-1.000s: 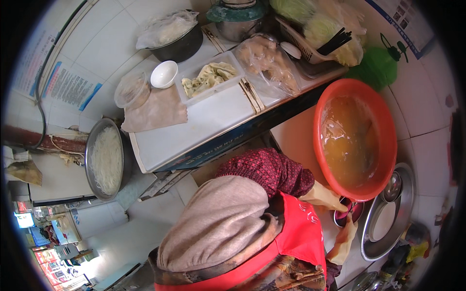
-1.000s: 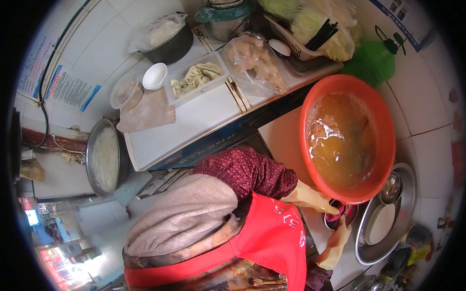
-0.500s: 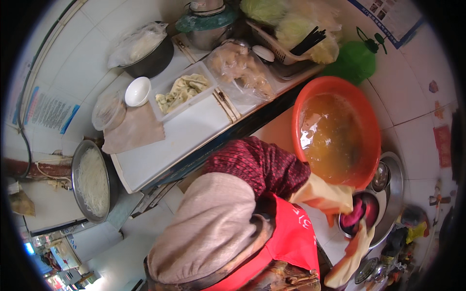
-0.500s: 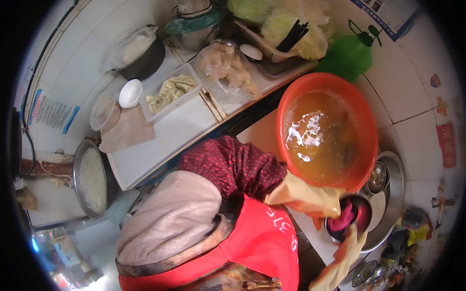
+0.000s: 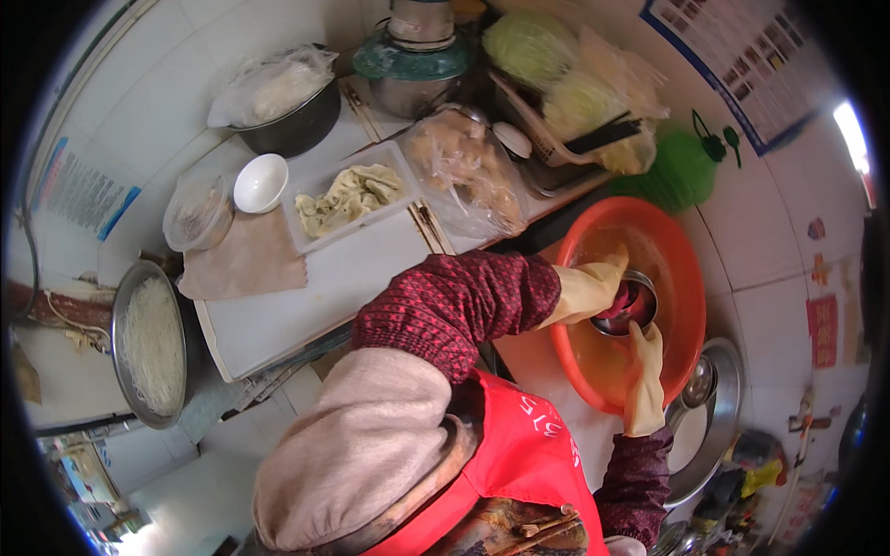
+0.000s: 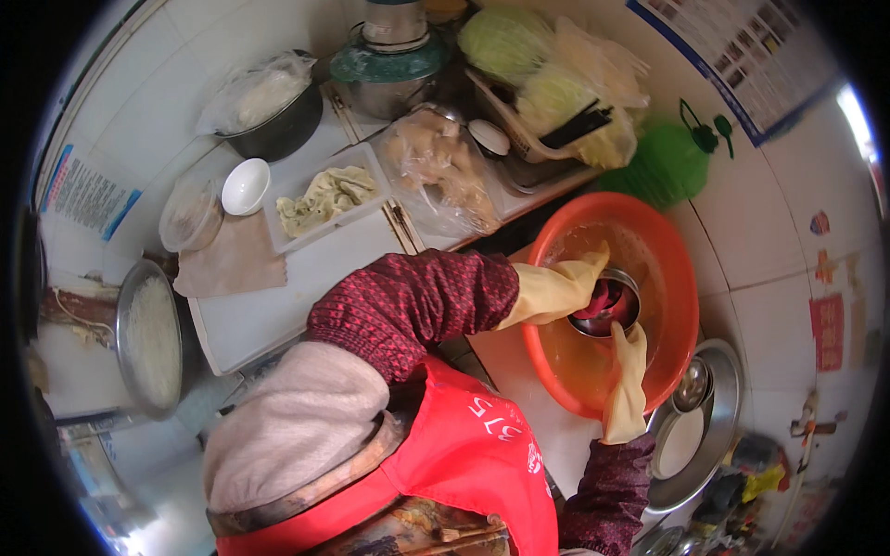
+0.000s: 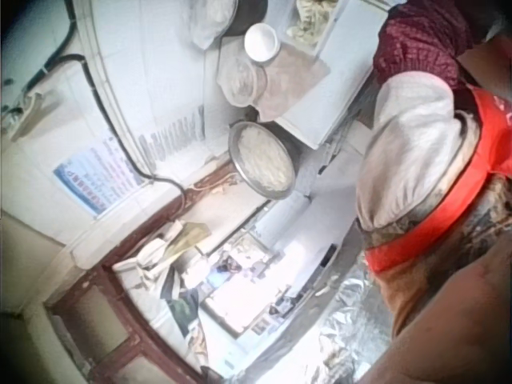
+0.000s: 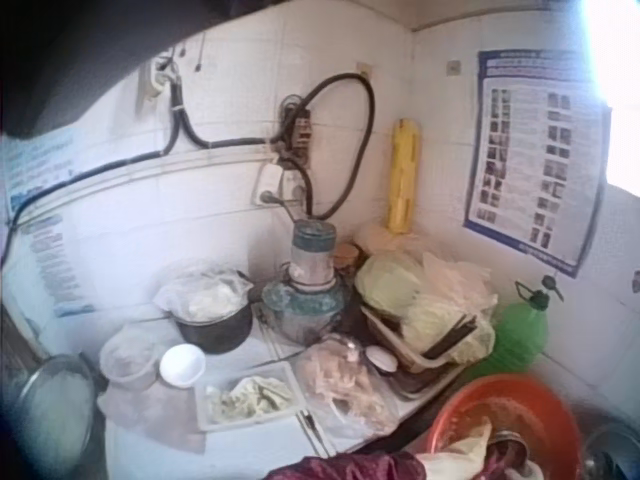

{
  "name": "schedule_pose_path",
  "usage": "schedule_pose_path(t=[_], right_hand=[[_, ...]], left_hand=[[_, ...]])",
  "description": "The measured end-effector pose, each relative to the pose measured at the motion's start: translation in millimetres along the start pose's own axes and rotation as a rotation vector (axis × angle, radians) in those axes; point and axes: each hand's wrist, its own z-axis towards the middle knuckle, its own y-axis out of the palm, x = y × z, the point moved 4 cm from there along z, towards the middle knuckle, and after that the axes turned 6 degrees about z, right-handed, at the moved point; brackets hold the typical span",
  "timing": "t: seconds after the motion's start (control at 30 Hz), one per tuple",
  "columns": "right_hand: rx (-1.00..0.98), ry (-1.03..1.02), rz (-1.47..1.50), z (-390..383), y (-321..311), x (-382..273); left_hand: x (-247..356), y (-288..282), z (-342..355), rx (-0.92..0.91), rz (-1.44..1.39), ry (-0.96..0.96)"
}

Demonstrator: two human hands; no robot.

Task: The person washes various dishes in a red basin using a pink sponge. They scrub plates, bowls, and metal cups, then place the cleaned items into a larger metal basin nearby.

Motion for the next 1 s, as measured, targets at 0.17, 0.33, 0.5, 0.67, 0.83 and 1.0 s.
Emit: schedule_pose_path(t=[0.17,0.33,0.5,0.67,0.83,1.0], right_hand=[[0.046,0.031,-0.484,-16.7,-5.0,3.2],[0.001,0.254,-0.574,-29.6,23.2,-44.3],[-0.104,-0.52,-0.785,-31.9,76.4,-118.5],[-0.283,-0.419,-0.87,-65.8,86.4,-96.3],[-0.28,-0.355,-0.884,-50.1,84.1,-65.7],[-0.271,-0.334,-0.881,-28.3,85.6,-46.5]], left_hand=[[9.9,20.0,-6.8,0.011,0.52,0.192],[19.9,26.5,-16.4,0.052,0.893,0.375],[20.2,16.7,-20.4,0.124,1.011,0.383],[15.5,38.1,-9.5,-0.097,0.828,0.505],[26.8,64.3,13.6,0.062,0.962,-0.061],[24.3,66.2,25.8,0.044,0.146,-0.082]])
